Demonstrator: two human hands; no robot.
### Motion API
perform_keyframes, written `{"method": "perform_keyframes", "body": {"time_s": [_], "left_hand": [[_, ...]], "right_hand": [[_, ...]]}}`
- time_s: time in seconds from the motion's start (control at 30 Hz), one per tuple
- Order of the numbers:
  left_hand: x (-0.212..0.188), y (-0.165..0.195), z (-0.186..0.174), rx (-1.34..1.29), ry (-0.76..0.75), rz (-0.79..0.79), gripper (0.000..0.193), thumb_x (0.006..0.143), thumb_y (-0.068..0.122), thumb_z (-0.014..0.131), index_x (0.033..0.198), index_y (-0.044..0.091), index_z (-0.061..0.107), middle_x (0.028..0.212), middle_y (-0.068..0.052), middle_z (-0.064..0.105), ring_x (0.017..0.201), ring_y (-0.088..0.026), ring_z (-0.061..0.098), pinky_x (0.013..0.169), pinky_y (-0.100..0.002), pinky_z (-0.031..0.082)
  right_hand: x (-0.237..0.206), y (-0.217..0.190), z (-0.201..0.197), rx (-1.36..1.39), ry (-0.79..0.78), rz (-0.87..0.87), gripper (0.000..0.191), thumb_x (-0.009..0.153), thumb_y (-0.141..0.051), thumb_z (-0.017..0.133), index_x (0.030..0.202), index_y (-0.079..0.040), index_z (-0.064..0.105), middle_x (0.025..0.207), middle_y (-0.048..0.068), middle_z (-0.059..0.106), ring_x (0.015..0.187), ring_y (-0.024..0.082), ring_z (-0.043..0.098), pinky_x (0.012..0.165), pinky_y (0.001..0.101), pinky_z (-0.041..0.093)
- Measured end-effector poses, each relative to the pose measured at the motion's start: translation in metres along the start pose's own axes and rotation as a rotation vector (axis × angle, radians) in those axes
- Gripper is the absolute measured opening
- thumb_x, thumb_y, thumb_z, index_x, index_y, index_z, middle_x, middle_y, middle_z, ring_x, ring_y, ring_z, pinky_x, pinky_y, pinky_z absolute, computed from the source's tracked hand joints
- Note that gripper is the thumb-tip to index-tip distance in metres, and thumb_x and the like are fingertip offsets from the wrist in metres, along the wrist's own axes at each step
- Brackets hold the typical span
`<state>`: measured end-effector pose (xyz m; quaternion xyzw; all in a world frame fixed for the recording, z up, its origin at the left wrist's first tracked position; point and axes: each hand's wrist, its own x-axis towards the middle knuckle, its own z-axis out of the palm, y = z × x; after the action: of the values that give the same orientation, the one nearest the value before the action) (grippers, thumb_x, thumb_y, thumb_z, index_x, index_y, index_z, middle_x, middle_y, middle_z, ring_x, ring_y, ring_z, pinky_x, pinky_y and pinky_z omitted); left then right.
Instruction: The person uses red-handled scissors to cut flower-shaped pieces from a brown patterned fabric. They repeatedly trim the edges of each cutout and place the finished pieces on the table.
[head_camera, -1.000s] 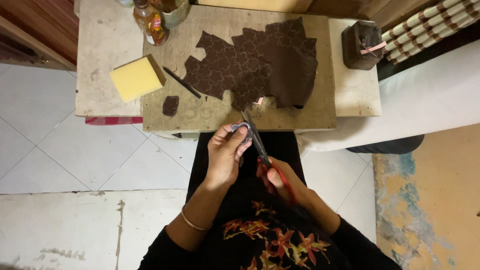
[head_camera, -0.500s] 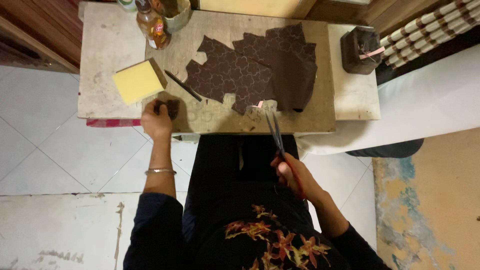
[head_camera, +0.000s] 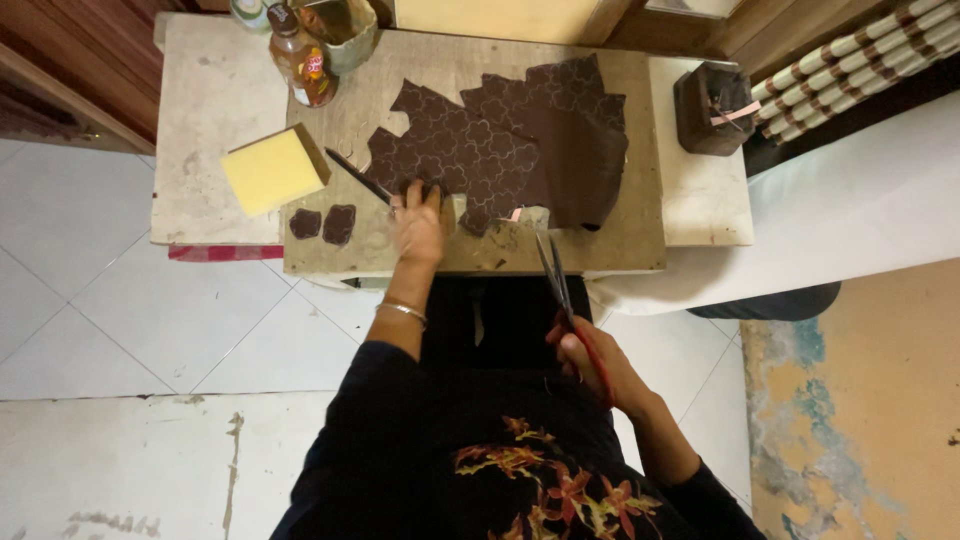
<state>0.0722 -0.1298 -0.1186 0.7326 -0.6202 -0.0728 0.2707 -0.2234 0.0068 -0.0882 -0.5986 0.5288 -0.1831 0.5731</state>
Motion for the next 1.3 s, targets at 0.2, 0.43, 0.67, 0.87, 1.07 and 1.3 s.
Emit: {"method": "perform_keyframes", "body": {"time_s": [0.2,0.43,0.67,0.87,1.07,1.3], "left_hand": [[0.013,0.002,0.018,0.111,-0.078,0.002,0.016,0.098,0.017,0.057,0.104,0.015,0.071,0.126,-0.008,0.066,0.110,-0.035,0.064,0.092,-0.046,0.054],[0.006,0.026,-0.002,-0.447,0.248,0.099,0.005,0.095,0.005,0.069,0.099,0.003,0.067,0.103,-0.015,0.068,0.090,-0.037,0.068,0.077,-0.044,0.056],[-0.061,0.041,-0.031,-0.721,0.148,0.161,0.005,0.098,0.003,0.069,0.103,0.000,0.068,0.101,-0.015,0.068,0.092,-0.029,0.069,0.079,-0.038,0.055],[-0.109,0.023,-0.019,-0.948,0.086,0.027,0.013,0.100,0.003,0.070,0.112,0.002,0.071,0.113,-0.010,0.069,0.084,-0.021,0.064,0.072,-0.029,0.053],[-0.144,0.025,0.009,-1.535,0.176,-1.150,0.079,0.088,0.030,0.082,0.140,0.000,0.032,0.141,-0.015,0.045,0.120,-0.023,0.055,0.098,-0.048,0.057],[-0.150,0.033,-0.006,-1.975,-0.906,-0.790,0.086,0.092,0.077,0.046,0.143,0.008,0.052,0.133,-0.010,0.062,0.120,-0.025,0.059,0.105,-0.047,0.044]], "right_hand": [[-0.006,0.009,-0.005,0.090,-0.005,0.066,0.052,0.100,-0.051,0.045,0.113,-0.005,0.064,0.084,0.005,0.067,0.068,0.013,0.063,0.060,0.0276,0.051],[0.016,0.014,-0.006,0.517,0.087,0.059,0.049,0.098,-0.052,0.052,0.118,-0.008,0.059,0.114,0.015,0.073,0.089,0.020,0.067,0.067,0.0331,0.051],[0.061,-0.012,0.003,0.986,0.168,0.141,0.046,0.098,-0.048,0.066,0.112,-0.004,0.058,0.117,0.018,0.062,0.107,0.035,0.069,0.086,0.0480,0.057],[0.088,-0.022,0.018,0.940,0.120,0.081,0.041,0.087,-0.025,0.072,0.116,0.002,0.060,0.104,0.013,0.066,0.088,0.029,0.066,0.072,0.0469,0.054],[0.075,-0.021,0.034,0.770,0.344,-0.067,0.035,0.086,-0.014,0.073,0.116,-0.001,0.063,0.095,0.008,0.069,0.079,0.020,0.067,0.067,0.0381,0.056],[0.055,-0.043,0.028,0.582,0.200,-0.273,0.024,0.094,-0.012,0.073,0.112,0.004,0.070,0.098,0.011,0.073,0.082,0.019,0.068,0.066,0.0321,0.050]]}}
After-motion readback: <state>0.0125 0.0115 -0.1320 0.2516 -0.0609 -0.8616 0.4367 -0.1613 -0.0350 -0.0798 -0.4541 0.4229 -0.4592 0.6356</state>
